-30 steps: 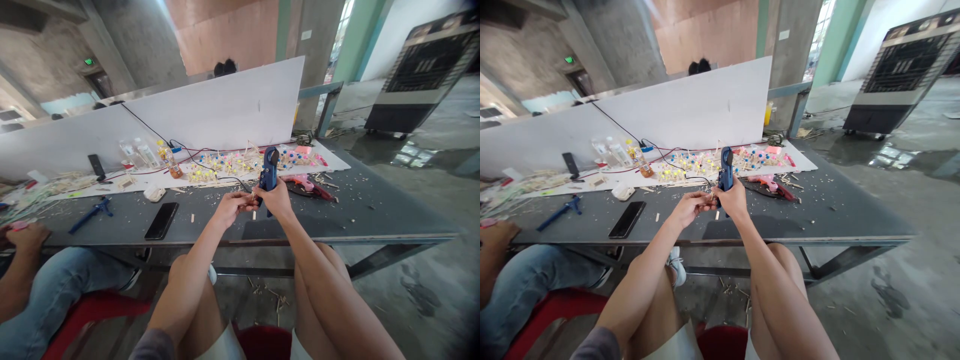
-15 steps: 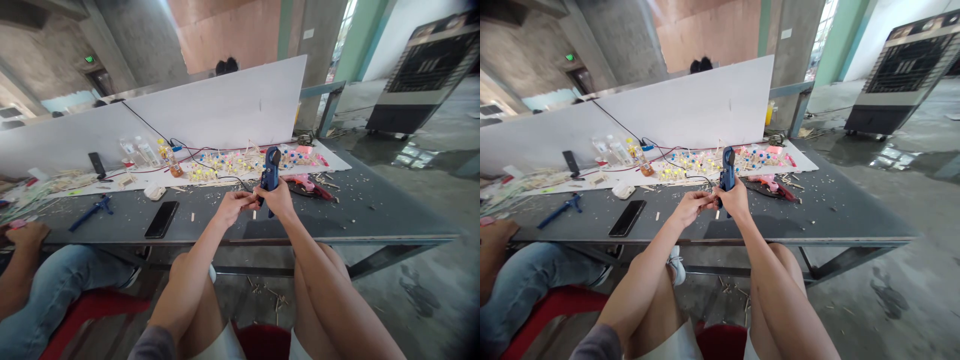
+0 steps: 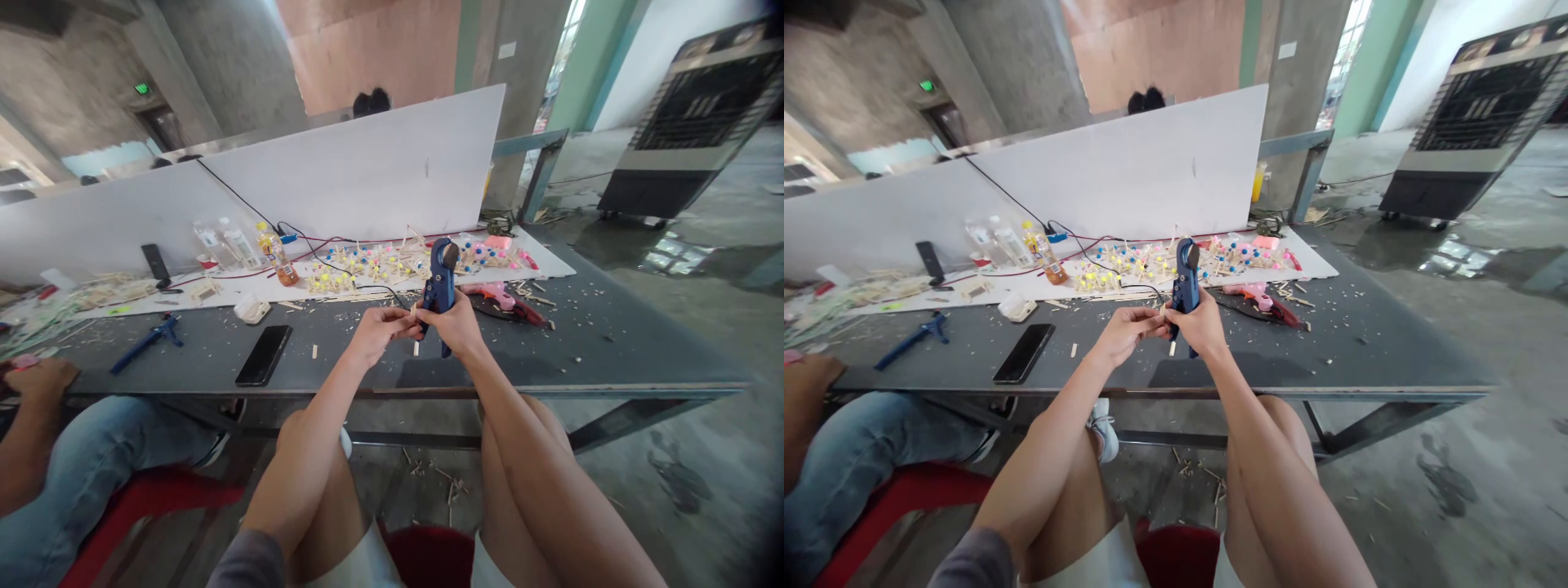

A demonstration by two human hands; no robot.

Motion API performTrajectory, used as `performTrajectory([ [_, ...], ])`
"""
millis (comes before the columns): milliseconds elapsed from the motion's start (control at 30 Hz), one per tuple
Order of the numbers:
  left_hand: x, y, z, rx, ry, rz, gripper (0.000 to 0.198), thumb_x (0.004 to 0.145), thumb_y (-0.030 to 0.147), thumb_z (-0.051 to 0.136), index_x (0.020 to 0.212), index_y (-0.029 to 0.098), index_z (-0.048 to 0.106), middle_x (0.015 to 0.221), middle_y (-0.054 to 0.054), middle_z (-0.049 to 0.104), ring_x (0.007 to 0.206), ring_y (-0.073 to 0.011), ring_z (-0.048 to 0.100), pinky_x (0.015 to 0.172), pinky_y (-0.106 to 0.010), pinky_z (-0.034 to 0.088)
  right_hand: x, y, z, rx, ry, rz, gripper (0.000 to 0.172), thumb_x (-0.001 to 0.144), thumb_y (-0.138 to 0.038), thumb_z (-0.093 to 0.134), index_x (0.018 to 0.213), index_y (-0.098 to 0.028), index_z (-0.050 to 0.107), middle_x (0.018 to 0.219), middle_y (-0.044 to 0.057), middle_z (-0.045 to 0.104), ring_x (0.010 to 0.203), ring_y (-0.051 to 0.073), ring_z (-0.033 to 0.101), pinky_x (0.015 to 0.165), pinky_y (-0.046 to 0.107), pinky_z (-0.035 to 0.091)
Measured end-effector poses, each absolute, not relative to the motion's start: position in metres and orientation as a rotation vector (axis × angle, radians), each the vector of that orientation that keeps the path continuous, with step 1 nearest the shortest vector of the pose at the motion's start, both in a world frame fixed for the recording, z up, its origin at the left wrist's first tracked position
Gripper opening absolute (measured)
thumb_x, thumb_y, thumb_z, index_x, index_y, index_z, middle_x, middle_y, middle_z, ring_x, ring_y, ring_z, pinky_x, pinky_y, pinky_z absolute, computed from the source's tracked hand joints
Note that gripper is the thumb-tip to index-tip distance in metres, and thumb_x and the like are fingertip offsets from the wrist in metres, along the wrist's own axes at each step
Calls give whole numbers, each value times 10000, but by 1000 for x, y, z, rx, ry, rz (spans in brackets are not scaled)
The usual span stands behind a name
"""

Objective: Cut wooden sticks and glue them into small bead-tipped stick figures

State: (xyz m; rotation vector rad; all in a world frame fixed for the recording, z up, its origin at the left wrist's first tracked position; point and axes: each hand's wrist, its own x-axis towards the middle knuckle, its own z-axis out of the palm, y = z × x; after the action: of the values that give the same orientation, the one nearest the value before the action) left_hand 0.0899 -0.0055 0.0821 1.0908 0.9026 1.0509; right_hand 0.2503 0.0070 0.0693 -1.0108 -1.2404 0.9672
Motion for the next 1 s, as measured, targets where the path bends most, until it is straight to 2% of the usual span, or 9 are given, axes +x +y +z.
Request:
performTrajectory([
  [367,87,-5,80,1053,909,1024,374,575,309,910,801,59,750,703,-77,732,653,-183,722,750,-296,580,250,4,73,-1043,-1283,980,296,608,-230,755,869,-158,637,811,38,722,668,171,665,689,303,557],
  [600,88,-5,80,1062,929,1007,324,625,302,888,789,64,741,690,-68,725,630,-155,706,754,-293,577,250,5,72,-1073,-1294,954,287,611,-213,738,870,-165,626,804,31,714,662,168,661,676,306,555],
  [1000,87,-7,84,1123,935,1008,385,549,330,920,748,81,704,699,-44,708,638,-163,698,778,-356,577,250,-4,78,-1135,-1362,914,254,660,-250,705,891,-180,623,805,26,711,665,170,656,655,289,525],
])
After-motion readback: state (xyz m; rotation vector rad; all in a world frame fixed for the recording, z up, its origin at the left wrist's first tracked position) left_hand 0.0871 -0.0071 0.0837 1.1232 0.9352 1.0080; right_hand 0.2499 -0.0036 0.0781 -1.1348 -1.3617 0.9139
